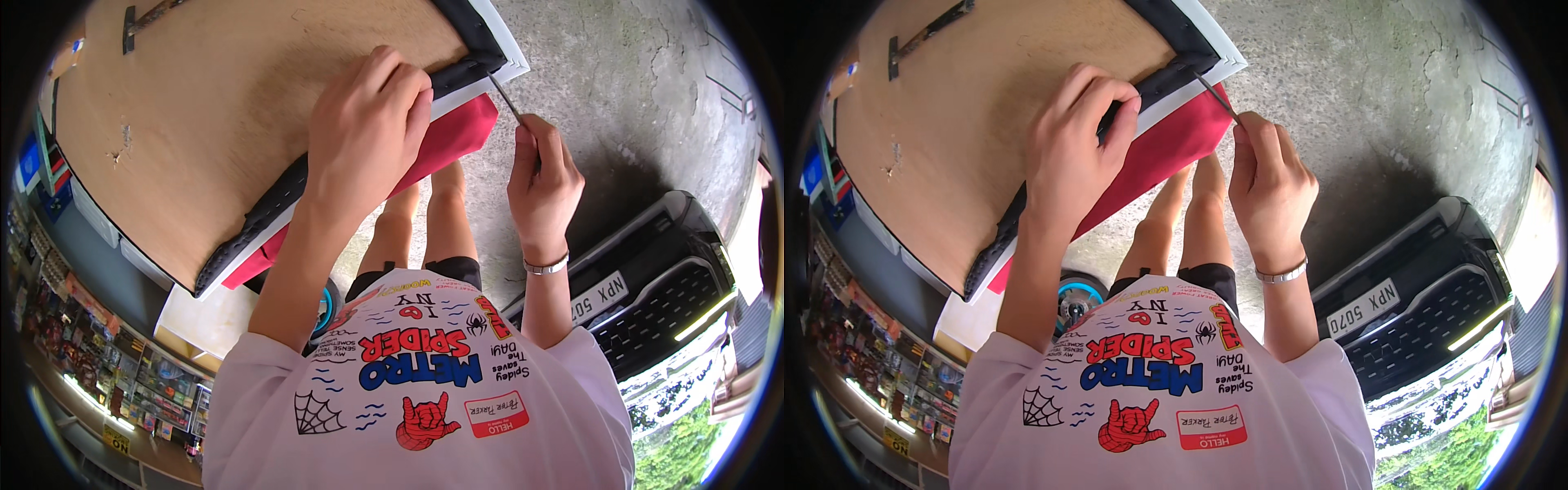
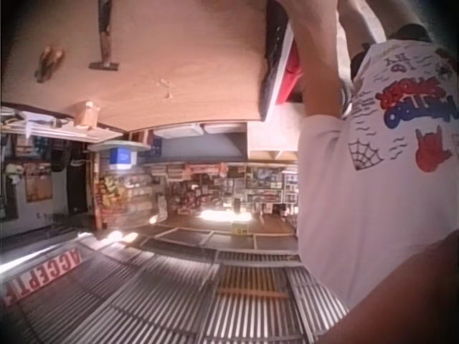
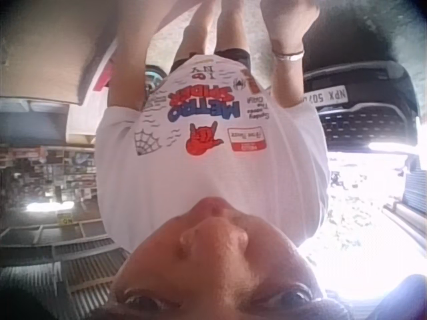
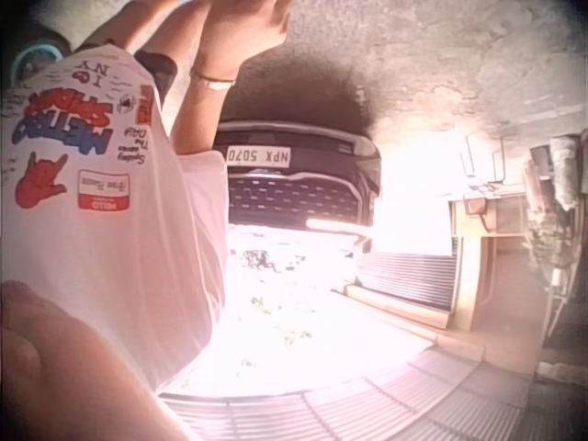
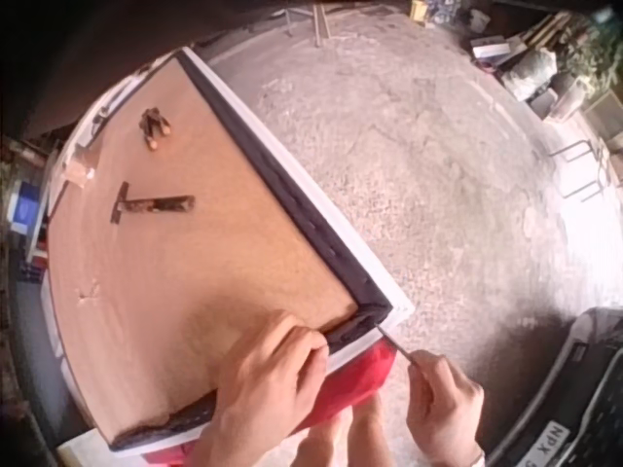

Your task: The person hammers nails into the edge of a large wooden board to attach a black trim strip. They repeatedly pick up nails and use a hammer to secure the trim along the perimeter of the board.

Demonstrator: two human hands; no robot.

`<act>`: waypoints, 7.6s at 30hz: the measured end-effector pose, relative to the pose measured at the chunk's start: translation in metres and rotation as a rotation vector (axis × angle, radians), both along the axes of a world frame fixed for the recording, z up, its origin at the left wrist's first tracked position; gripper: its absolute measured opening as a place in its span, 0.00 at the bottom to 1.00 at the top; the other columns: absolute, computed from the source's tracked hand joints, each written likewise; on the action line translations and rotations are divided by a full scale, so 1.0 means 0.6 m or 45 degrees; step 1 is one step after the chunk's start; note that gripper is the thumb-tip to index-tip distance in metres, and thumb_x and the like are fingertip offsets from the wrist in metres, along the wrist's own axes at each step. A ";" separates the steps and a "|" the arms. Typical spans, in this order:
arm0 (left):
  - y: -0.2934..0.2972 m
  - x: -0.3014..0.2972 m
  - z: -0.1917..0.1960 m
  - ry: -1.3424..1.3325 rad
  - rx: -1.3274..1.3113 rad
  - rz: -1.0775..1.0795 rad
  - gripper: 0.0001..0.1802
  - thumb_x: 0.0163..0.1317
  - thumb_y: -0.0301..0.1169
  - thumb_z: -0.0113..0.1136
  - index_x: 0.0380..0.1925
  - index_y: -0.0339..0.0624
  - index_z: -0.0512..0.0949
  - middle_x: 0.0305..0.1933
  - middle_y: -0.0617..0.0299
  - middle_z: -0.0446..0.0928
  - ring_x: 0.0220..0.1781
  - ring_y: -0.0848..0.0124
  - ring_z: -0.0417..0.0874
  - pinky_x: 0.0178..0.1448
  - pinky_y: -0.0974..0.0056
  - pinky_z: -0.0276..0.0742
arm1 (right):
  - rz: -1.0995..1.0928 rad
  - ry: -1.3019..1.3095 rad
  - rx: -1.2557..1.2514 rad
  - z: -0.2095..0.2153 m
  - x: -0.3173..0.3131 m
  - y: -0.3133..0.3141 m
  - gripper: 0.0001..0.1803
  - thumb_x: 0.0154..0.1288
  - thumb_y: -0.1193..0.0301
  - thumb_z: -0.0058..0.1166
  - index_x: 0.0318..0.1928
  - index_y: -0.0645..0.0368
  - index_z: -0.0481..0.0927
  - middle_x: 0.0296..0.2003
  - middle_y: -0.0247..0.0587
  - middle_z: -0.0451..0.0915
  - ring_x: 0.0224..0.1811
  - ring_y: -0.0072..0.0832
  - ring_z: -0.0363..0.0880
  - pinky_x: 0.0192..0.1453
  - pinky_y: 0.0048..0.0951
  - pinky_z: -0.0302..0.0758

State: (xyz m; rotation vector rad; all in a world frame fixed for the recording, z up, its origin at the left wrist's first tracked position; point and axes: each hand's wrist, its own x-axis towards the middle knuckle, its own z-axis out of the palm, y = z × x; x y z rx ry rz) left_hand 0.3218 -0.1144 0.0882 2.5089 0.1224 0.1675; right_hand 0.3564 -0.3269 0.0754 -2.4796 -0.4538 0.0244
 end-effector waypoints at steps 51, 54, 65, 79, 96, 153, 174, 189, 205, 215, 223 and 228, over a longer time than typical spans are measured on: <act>0.045 0.012 -0.048 -0.254 0.012 -0.312 0.06 0.62 0.26 0.69 0.38 0.45 0.81 0.41 0.65 0.79 0.43 0.65 0.83 0.47 0.58 0.78 | 0.453 0.134 0.364 -0.107 0.115 -0.027 0.08 0.67 0.76 0.60 0.45 0.52 0.83 0.33 0.31 0.82 0.34 0.32 0.80 0.43 0.34 0.71; 0.044 0.009 -0.045 -0.288 0.037 -0.288 0.06 0.62 0.27 0.70 0.39 0.45 0.83 0.41 0.66 0.81 0.42 0.65 0.84 0.46 0.58 0.77 | 0.456 0.149 0.294 -0.092 0.117 -0.027 0.08 0.67 0.76 0.60 0.46 0.53 0.83 0.33 0.31 0.83 0.34 0.33 0.80 0.43 0.33 0.70; -0.007 0.026 0.018 0.194 0.406 -0.154 0.05 0.63 0.27 0.65 0.34 0.43 0.77 0.40 0.61 0.74 0.41 0.65 0.81 0.46 0.60 0.74 | 0.136 0.225 0.527 -0.040 0.070 0.011 0.13 0.62 0.76 0.67 0.47 0.55 0.85 0.33 0.33 0.81 0.25 0.28 0.78 0.28 0.28 0.73; -0.001 -0.001 -0.039 -0.047 0.138 -0.043 0.07 0.62 0.24 0.62 0.38 0.44 0.74 0.42 0.61 0.72 0.44 0.61 0.78 0.50 0.56 0.70 | 1.238 -0.386 0.075 -0.001 0.215 0.047 0.10 0.56 0.71 0.61 0.40 0.51 0.80 0.42 0.29 0.77 0.29 0.27 0.82 0.34 0.28 0.80; 0.009 -0.012 -0.053 -0.369 0.019 0.048 0.09 0.59 0.29 0.71 0.39 0.50 0.83 0.42 0.70 0.80 0.42 0.66 0.82 0.49 0.57 0.70 | 1.241 -0.581 -0.117 0.002 0.202 0.044 0.16 0.54 0.69 0.61 0.45 0.54 0.82 0.44 0.29 0.81 0.29 0.21 0.82 0.31 0.23 0.79; 0.013 -0.038 -0.035 -0.093 -0.269 0.377 0.05 0.59 0.34 0.72 0.35 0.53 0.88 0.34 0.65 0.79 0.41 0.60 0.79 0.48 0.55 0.69 | 1.122 -0.274 -0.027 0.004 0.129 0.103 0.11 0.59 0.76 0.61 0.43 0.55 0.80 0.40 0.32 0.81 0.27 0.32 0.79 0.34 0.32 0.77; 0.040 -0.057 -0.030 -0.071 -0.488 0.267 0.11 0.60 0.30 0.74 0.42 0.41 0.87 0.37 0.57 0.83 0.39 0.58 0.84 0.43 0.60 0.79 | 0.903 0.090 0.229 0.029 0.173 0.106 0.12 0.59 0.84 0.58 0.43 0.60 0.79 0.38 0.42 0.81 0.37 0.41 0.86 0.41 0.36 0.81; 0.015 -0.044 -0.031 -0.098 -0.412 0.442 0.04 0.51 0.27 0.68 0.25 0.46 0.81 0.35 0.59 0.81 0.47 0.58 0.80 0.50 0.51 0.67 | 1.215 -0.294 -0.079 0.021 0.128 0.374 0.10 0.70 0.69 0.58 0.48 0.57 0.79 0.43 0.43 0.80 0.44 0.42 0.85 0.44 0.40 0.83; 0.022 -0.053 -0.040 -0.116 -0.536 0.441 0.03 0.59 0.32 0.69 0.29 0.47 0.84 0.34 0.64 0.79 0.48 0.61 0.79 0.55 0.54 0.69 | 0.782 -0.457 0.072 -0.030 0.366 0.804 0.32 0.67 0.55 0.66 0.62 0.64 0.72 0.56 0.68 0.78 0.58 0.61 0.79 0.55 0.55 0.78; 0.022 -0.051 -0.029 -0.001 -0.428 0.422 0.05 0.62 0.31 0.65 0.28 0.46 0.83 0.35 0.64 0.78 0.45 0.64 0.78 0.53 0.58 0.68 | 0.488 -0.216 0.012 0.031 0.399 0.760 0.31 0.67 0.43 0.62 0.50 0.60 0.87 0.41 0.60 0.88 0.48 0.50 0.89 0.54 0.54 0.80; 0.022 -0.040 -0.015 0.070 -0.455 0.422 0.02 0.59 0.30 0.67 0.30 0.47 0.82 0.36 0.64 0.76 0.45 0.60 0.77 0.50 0.53 0.66 | 0.746 0.041 -0.066 0.132 0.148 0.123 0.16 0.55 0.69 0.77 0.34 0.60 0.80 0.35 0.43 0.79 0.37 0.40 0.80 0.38 0.38 0.78; 0.018 -0.035 -0.020 0.084 -0.402 0.387 0.03 0.58 0.28 0.67 0.29 0.47 0.81 0.35 0.62 0.75 0.43 0.57 0.76 0.47 0.51 0.65 | 1.164 -0.295 -0.366 0.112 0.120 0.028 0.14 0.60 0.64 0.72 0.35 0.60 0.82 0.30 0.40 0.77 0.46 0.42 0.85 0.43 0.41 0.82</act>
